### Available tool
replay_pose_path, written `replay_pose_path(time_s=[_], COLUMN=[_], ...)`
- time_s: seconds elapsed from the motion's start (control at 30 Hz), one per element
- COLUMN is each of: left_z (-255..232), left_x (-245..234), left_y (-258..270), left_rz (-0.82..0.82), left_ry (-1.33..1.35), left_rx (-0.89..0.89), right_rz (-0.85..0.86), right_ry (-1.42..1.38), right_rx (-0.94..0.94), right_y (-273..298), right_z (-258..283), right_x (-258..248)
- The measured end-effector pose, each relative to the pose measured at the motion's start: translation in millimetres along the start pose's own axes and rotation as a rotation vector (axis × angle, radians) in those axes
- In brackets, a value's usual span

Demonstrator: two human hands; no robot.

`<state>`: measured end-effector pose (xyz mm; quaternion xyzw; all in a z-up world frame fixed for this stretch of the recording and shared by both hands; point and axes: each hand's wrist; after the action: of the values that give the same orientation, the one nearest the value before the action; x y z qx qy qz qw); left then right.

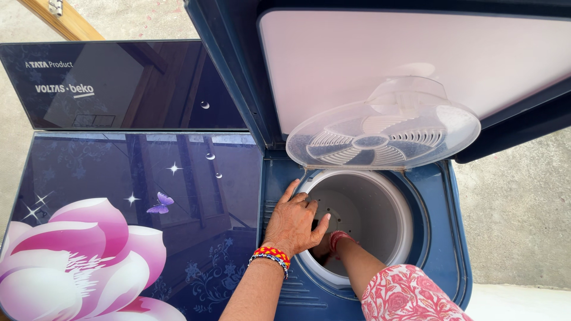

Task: The person wipes the surfaces of a washing machine and a dryer with a cloth, handling the lids and internal components of the appliance by hand.

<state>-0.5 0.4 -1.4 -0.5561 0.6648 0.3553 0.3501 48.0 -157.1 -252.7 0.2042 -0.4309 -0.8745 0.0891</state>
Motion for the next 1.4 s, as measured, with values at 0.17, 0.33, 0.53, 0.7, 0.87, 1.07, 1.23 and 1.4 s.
replay_pose_path(time_s=[0.17,0.33,0.53,0.7,0.87,1.07,1.23,1.4], left_z=[-1,0,-3,-4,-6,-7,-7,-7], left_x=[-3,-4,-2,-4,-9,-8,-9,-7], left_y=[-1,0,-1,0,1,0,0,0], left_rz=[0.01,0.042,0.045,0.001,0.029,0.03,0.037,0.015], left_ry=[0.004,-0.015,-0.031,-0.04,-0.031,-0.037,-0.047,-0.029], left_rx=[-0.007,-0.018,-0.026,-0.003,-0.018,-0.015,-0.014,-0.005], right_rz=[0.249,0.183,-0.045,-0.384,-0.175,0.087,0.248,0.391], right_ry=[0.374,0.883,1.653,1.765,1.677,1.195,0.635,-0.05], right_rx=[0.396,0.811,0.457,-0.002,0.312,0.578,0.489,0.283], right_y=[-26,-10,26,25,28,22,-1,-13], right_z=[-52,-77,-26,-37,-82,-95,-55,-23], right_x=[24,-10,-74,-69,-63,-45,-15,-11])
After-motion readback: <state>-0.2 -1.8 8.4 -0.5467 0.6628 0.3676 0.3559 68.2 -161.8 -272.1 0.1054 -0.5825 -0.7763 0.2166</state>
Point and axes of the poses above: each hand's wrist, its own y-axis away from the middle knuckle, its own x-axis out of the palm, z = x × y, and after that the axes turned 13 degrees about y, right-handed
